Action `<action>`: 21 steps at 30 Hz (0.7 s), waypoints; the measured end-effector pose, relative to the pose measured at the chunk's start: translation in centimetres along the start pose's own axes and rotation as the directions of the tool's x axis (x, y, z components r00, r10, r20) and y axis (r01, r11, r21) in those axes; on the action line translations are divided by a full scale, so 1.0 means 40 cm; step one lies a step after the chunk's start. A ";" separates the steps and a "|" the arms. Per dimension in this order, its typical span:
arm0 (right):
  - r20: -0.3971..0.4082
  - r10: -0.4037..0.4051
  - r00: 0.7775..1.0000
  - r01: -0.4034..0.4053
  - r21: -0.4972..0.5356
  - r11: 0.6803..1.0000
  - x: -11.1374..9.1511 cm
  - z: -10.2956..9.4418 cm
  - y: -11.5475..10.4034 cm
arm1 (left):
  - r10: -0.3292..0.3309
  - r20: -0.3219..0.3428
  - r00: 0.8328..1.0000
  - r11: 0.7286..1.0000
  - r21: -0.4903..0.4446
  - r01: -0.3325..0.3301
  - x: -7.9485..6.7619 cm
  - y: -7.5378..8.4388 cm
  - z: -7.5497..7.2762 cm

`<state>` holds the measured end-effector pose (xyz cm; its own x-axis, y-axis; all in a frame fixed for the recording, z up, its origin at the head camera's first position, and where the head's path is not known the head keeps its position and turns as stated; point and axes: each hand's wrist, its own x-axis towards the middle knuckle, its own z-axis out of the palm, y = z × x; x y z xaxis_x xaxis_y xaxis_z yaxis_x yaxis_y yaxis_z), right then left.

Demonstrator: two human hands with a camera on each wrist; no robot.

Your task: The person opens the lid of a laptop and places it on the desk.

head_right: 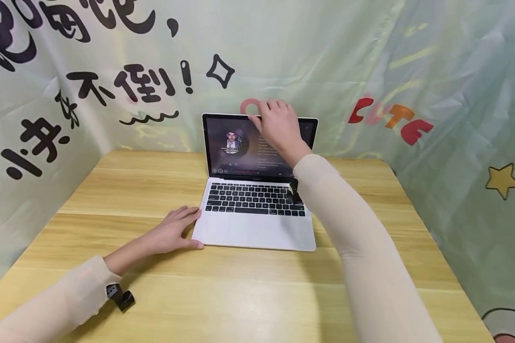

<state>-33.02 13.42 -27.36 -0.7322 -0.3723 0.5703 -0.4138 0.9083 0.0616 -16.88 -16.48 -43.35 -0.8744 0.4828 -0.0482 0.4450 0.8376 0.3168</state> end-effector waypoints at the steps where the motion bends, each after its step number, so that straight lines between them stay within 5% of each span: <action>1: -0.016 -0.007 1.000 0.007 0.012 1.000 -0.006 -0.006 0.001 | 0.001 -0.002 1.000 1.000 -0.001 -0.001 0.000 0.000 0.000; 11: -0.048 0.022 0.999 -0.018 0.094 0.995 -0.097 -0.047 0.031 | 0.009 -0.020 1.000 1.000 0.005 -0.009 0.016 0.001 0.002; 21: 0.031 0.000 1.000 -0.003 0.111 0.994 -0.182 -0.052 0.058 | 0.053 -0.029 0.998 0.998 0.048 -0.052 0.024 -0.006 -0.028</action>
